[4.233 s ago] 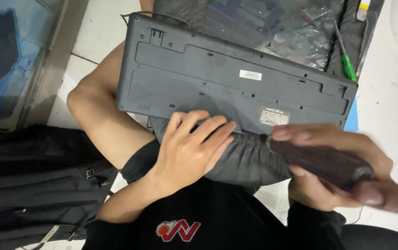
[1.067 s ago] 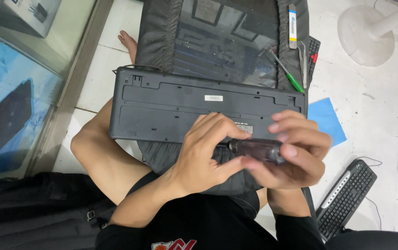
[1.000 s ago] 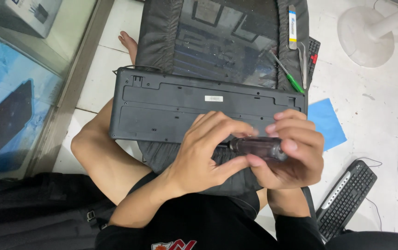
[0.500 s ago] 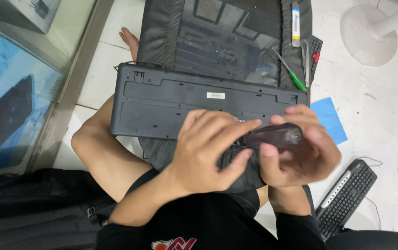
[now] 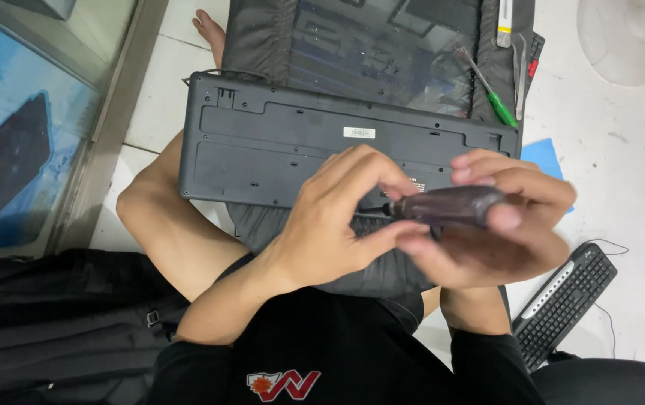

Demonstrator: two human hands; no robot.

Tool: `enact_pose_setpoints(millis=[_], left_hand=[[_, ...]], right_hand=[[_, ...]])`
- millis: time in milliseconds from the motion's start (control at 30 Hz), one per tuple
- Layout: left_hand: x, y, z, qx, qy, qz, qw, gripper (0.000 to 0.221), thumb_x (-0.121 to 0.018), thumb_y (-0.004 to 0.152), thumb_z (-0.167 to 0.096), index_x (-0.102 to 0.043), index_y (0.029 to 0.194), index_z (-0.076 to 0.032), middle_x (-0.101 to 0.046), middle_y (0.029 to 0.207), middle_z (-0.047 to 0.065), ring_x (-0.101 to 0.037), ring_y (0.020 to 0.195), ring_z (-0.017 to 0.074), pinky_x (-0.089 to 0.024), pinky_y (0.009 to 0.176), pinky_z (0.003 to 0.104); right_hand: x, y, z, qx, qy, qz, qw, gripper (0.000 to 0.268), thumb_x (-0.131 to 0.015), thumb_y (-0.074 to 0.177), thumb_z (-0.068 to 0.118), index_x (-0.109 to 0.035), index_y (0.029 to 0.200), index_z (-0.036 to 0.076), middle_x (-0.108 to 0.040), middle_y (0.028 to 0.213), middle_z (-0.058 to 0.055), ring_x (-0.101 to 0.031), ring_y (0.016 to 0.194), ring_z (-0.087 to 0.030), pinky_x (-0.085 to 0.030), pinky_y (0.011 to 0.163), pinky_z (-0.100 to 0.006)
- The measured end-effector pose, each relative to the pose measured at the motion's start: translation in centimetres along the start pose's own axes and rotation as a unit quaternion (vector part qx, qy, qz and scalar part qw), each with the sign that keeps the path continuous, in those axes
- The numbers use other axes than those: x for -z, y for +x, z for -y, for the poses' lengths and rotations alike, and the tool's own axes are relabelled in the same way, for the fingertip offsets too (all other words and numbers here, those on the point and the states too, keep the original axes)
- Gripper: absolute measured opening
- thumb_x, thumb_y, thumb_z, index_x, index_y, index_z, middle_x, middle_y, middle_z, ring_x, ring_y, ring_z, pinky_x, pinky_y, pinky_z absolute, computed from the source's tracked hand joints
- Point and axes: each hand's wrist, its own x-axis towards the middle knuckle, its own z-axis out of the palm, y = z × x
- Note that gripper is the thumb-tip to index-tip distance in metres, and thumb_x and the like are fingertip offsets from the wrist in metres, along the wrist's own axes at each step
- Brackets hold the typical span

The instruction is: Disassembling a computer keyboard by removing screws from the back panel using a screwdriver

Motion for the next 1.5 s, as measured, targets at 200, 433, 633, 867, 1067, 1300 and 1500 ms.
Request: enact_pose_setpoints(millis=[200, 433, 633, 867, 1067, 1300, 1500], left_hand=[[1.5, -0.9, 0.4, -0.004, 0.104, 0.038, 0.994, 0.029, -0.054, 0.096, -0.004, -0.060, 0.124, -0.012, -0.066, 0.120, 0.008, -0.062, 0.110, 0.0286, -0.047, 0.095, 0.041], [0.4, -5.0, 3.3, -0.024, 0.319, 0.061, 0.946, 0.017, -0.065, 0.097, -0.015, -0.070, 0.113, -0.016, -0.066, 0.109, 0.001, -0.059, 0.095, 0.0246, -0.040, 0.078, 0.040], [-0.8, -5.6, 3.9, -0.029, 0.395, 0.033, 0.918, 0.008, -0.069, 0.096, -0.017, -0.070, 0.104, -0.018, -0.066, 0.104, -0.003, -0.059, 0.089, 0.0219, -0.038, 0.076, 0.037], [-1.0, -5.5, 4.0, -0.034, 0.401, 0.013, 0.915, 0.006, -0.071, 0.097, -0.019, -0.072, 0.103, -0.017, -0.067, 0.103, -0.004, -0.059, 0.087, 0.0203, -0.039, 0.074, 0.036], [-1.1, -5.5, 4.1, -0.028, 0.400, 0.014, 0.916, 0.008, -0.072, 0.097, -0.021, -0.072, 0.104, -0.017, -0.066, 0.101, -0.003, -0.058, 0.086, 0.0217, -0.039, 0.073, 0.037], [-1.5, -5.3, 4.3, -0.014, 0.396, 0.018, 0.918, 0.014, -0.073, 0.096, -0.028, -0.071, 0.106, -0.018, -0.065, 0.101, -0.003, -0.057, 0.086, 0.0219, -0.039, 0.074, 0.037], [-1.5, -4.7, 4.6, -0.033, 0.397, 0.001, 0.917, 0.003, -0.074, 0.098, -0.018, -0.075, 0.096, -0.018, -0.067, 0.094, -0.004, -0.058, 0.082, 0.0204, -0.036, 0.072, 0.036]], right_hand=[[0.9, -0.4, -0.5, -0.051, 0.001, -0.014, 0.999, 0.041, -0.069, 0.093, 0.026, -0.048, 0.127, 0.015, -0.060, 0.106, -0.015, -0.064, 0.100, -0.030, -0.060, 0.091, -0.043], [1.1, -0.4, 0.0, -0.057, -0.010, -0.027, 0.998, 0.038, -0.067, 0.094, 0.024, -0.042, 0.121, 0.017, -0.059, 0.094, -0.018, -0.059, 0.088, -0.029, -0.059, 0.078, -0.042], [2.6, -1.5, -1.1, -0.002, -0.003, -0.023, 1.000, 0.051, -0.076, 0.083, 0.009, -0.045, 0.123, 0.013, -0.053, 0.102, -0.014, -0.059, 0.076, -0.026, -0.061, 0.058, -0.035], [1.9, -1.1, -0.5, -0.053, -0.053, -0.088, 0.993, 0.051, -0.076, 0.084, 0.020, -0.039, 0.118, 0.014, -0.048, 0.092, -0.017, -0.054, 0.073, -0.027, -0.052, 0.054, -0.038], [2.1, -1.1, -0.9, -0.048, -0.052, -0.104, 0.992, 0.049, -0.074, 0.085, 0.021, -0.039, 0.119, 0.014, -0.048, 0.091, -0.017, -0.053, 0.073, -0.027, -0.050, 0.053, -0.038], [1.6, -0.4, -0.7, -0.052, -0.068, -0.131, 0.988, 0.047, -0.071, 0.089, 0.025, -0.038, 0.119, 0.013, -0.046, 0.088, -0.019, -0.047, 0.064, -0.026, -0.044, 0.052, -0.038], [1.9, -0.1, -1.2, -0.032, -0.109, -0.156, 0.981, 0.045, -0.070, 0.089, 0.027, -0.041, 0.121, 0.014, -0.045, 0.084, -0.018, -0.046, 0.059, -0.030, -0.037, 0.051, -0.039]])
